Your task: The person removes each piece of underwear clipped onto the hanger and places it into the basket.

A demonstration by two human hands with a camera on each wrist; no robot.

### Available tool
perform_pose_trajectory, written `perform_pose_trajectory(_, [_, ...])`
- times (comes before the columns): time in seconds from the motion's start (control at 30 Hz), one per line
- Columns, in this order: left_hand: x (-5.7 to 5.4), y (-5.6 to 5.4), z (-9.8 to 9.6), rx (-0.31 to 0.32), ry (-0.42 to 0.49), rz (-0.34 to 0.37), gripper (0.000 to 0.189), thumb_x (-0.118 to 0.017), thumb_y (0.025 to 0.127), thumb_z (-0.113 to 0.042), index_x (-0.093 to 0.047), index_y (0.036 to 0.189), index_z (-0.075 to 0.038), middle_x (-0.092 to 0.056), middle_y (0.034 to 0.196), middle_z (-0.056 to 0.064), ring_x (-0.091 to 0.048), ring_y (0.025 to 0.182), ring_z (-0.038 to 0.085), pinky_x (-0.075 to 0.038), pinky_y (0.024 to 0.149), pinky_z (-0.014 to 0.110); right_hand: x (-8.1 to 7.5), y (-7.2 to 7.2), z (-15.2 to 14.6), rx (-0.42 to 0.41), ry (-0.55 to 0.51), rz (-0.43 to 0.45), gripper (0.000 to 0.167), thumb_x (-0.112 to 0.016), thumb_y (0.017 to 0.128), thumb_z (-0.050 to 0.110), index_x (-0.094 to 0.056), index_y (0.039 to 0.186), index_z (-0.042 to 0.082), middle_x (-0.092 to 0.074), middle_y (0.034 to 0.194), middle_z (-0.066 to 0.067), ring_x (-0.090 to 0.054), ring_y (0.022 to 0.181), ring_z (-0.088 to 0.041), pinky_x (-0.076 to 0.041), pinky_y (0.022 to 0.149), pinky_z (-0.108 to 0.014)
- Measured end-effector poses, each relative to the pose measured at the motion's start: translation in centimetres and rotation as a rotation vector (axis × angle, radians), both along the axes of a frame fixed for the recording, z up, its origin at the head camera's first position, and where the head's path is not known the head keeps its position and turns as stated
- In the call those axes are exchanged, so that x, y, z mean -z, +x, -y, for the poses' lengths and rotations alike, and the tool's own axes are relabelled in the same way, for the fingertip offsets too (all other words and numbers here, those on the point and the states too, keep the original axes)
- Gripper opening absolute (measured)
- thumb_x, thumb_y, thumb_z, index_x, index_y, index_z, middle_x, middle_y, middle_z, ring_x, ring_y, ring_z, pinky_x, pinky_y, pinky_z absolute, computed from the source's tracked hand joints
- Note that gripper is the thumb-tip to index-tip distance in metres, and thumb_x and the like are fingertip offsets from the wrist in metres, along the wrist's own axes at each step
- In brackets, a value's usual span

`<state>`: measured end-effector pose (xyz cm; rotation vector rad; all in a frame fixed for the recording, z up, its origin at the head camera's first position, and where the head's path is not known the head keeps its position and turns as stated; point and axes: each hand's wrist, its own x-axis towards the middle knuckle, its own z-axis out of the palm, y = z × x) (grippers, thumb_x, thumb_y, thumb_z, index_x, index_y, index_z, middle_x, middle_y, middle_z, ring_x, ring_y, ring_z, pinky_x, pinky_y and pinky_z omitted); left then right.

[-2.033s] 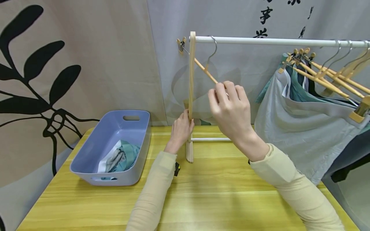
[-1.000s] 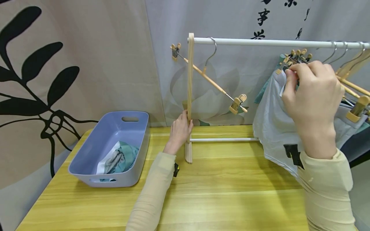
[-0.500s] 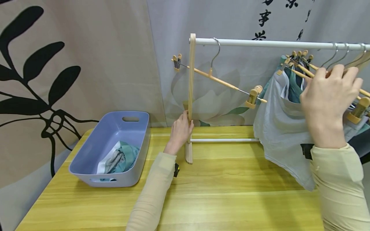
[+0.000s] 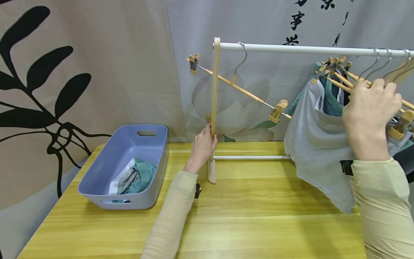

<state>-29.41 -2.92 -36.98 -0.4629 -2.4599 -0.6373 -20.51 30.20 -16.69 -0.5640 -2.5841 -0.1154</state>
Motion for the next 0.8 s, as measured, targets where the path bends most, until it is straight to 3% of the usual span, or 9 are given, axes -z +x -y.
perform_pose_trajectory(0.23, [-0.07, 0.03, 0.06, 0.004, 0.004, 0.008, 0.043, -0.055, 0.094, -0.017, -0.044, 0.129, 0.006, -0.064, 0.089, 0.017, -0.065, 0.060, 0.026, -0.054, 0.050, 0.030, 0.34, -0.33, -0.43, -0.042, -0.070, -0.108, 0.040, -0.037, 0.084, 0.002, -0.048, 0.116, -0.017, -0.046, 0.111, -0.039, -0.044, 0.102, -0.056, -0.036, 0.066, -0.065])
perform_pose_trajectory(0.57, [0.00, -0.03, 0.09, 0.004, 0.007, 0.006, 0.043, -0.056, 0.094, -0.016, -0.044, 0.129, 0.006, -0.064, 0.088, 0.016, -0.064, 0.058, 0.024, -0.053, 0.048, 0.029, 0.75, -0.24, -0.04, -0.091, -0.097, -0.218, 0.039, -0.038, 0.083, 0.000, -0.052, 0.115, -0.017, -0.048, 0.110, -0.037, -0.044, 0.103, -0.055, -0.036, 0.068, -0.068])
perform_pose_trajectory(0.8, [0.04, -0.06, -0.02, 0.005, 0.011, -0.017, 0.041, -0.058, 0.092, -0.014, -0.046, 0.126, 0.006, -0.064, 0.087, 0.016, -0.064, 0.058, 0.025, -0.052, 0.048, 0.030, 0.82, -0.19, 0.29, -0.083, -0.086, -0.248, 0.038, -0.036, 0.086, 0.000, -0.052, 0.116, -0.018, -0.049, 0.109, -0.035, -0.045, 0.103, -0.053, -0.036, 0.070, -0.067])
